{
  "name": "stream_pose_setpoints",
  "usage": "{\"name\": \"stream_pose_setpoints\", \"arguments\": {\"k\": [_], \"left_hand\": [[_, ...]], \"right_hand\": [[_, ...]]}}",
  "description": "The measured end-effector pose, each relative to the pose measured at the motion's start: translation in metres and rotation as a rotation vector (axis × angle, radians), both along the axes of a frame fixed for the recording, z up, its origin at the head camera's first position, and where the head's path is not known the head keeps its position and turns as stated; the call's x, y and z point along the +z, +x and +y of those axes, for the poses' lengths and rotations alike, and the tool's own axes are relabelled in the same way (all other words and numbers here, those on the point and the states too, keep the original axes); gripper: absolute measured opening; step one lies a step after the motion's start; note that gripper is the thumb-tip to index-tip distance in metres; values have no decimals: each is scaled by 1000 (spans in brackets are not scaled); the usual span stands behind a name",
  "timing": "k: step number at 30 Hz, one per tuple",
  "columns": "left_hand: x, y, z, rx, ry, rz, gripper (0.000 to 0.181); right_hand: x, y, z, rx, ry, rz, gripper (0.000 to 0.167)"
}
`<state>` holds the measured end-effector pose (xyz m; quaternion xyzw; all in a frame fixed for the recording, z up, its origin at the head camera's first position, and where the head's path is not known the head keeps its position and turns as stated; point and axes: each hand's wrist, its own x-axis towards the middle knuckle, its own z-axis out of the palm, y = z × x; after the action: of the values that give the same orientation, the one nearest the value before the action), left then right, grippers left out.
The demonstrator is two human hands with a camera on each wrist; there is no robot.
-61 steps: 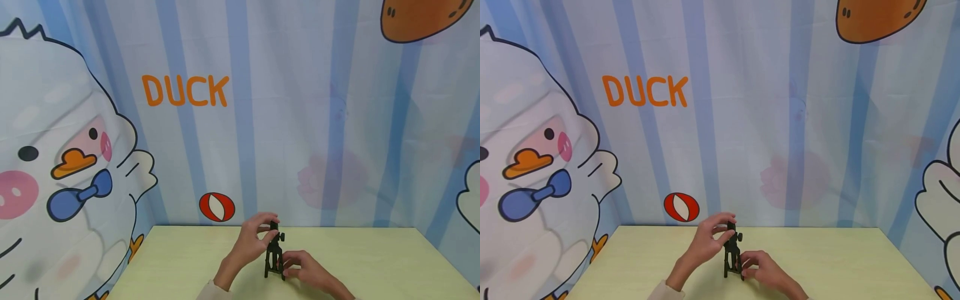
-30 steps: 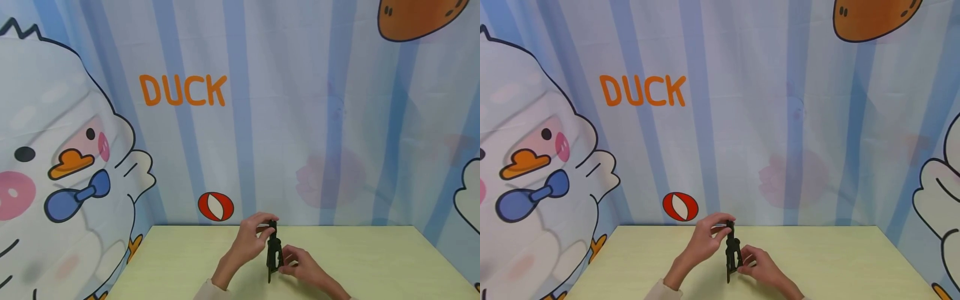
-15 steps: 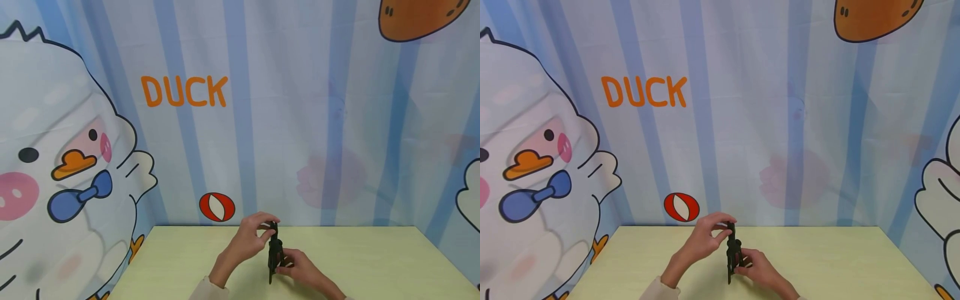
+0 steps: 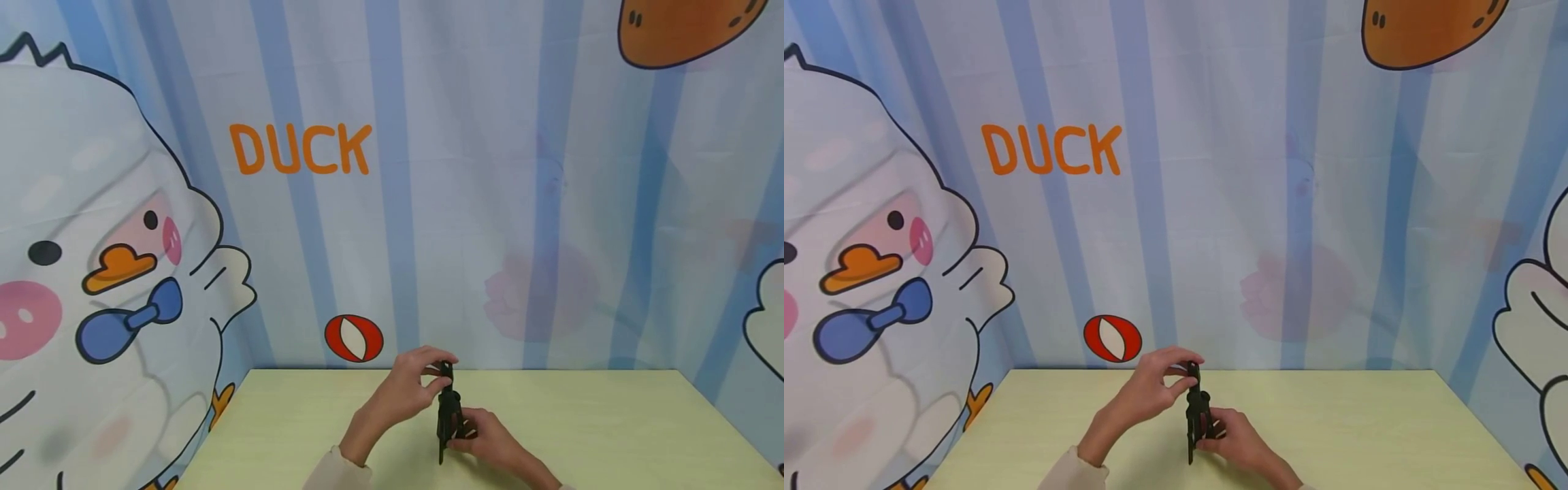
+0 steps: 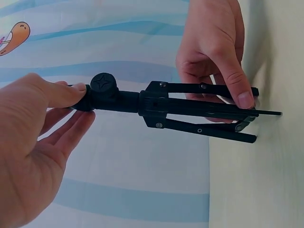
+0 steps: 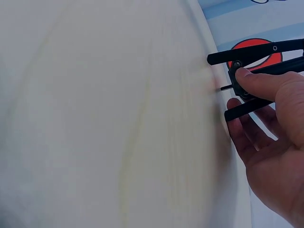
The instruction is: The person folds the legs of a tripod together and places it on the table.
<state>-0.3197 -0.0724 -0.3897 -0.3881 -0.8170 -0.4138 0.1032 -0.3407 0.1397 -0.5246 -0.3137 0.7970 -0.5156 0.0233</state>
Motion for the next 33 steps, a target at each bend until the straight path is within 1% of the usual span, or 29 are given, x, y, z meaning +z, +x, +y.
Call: {"name": "stream_pose_setpoints", "arguments": {"k": [4, 7, 11, 13, 16, 18, 20, 25, 28, 31, 33], "left_hand": [[2, -1, -2, -10, -18, -14, 34], [2, -1, -6, -16, -10, -12, 33], [1, -2, -16, -11, 33, -17, 33], [-1, -3, -22, -9, 65, -29, 33], [-4, -4, -33, 8, 105, -44, 33], [-7, -4, -40, 24, 127, -55, 31], [-10, -5, -47, 41, 140, -67, 29], [-20, -6, -60, 75, 144, -114, 26], [-26, -6, -65, 88, 125, -140, 24], [-35, -8, -70, 89, 98, -151, 23], [-42, -9, -73, 103, 67, -147, 23]], "right_hand": [[-1, 0, -1, -12, 18, 11, 17], [0, 1, -1, 3, 1, 24, 16], [0, 3, 0, 10, -24, 57, 15], [1, 3, 3, -2, -28, 67, 15], [3, 3, 8, -25, -45, 53, 15], [6, 2, 12, -42, -58, 53, 17], [9, 3, 18, -57, -75, 33, 18], [20, 4, 33, -102, -85, -4, 24], [25, 5, 40, -143, -57, -4, 24], [29, 8, 46, -161, -33, -9, 22], [31, 9, 48, -164, -31, -9, 20]]}}
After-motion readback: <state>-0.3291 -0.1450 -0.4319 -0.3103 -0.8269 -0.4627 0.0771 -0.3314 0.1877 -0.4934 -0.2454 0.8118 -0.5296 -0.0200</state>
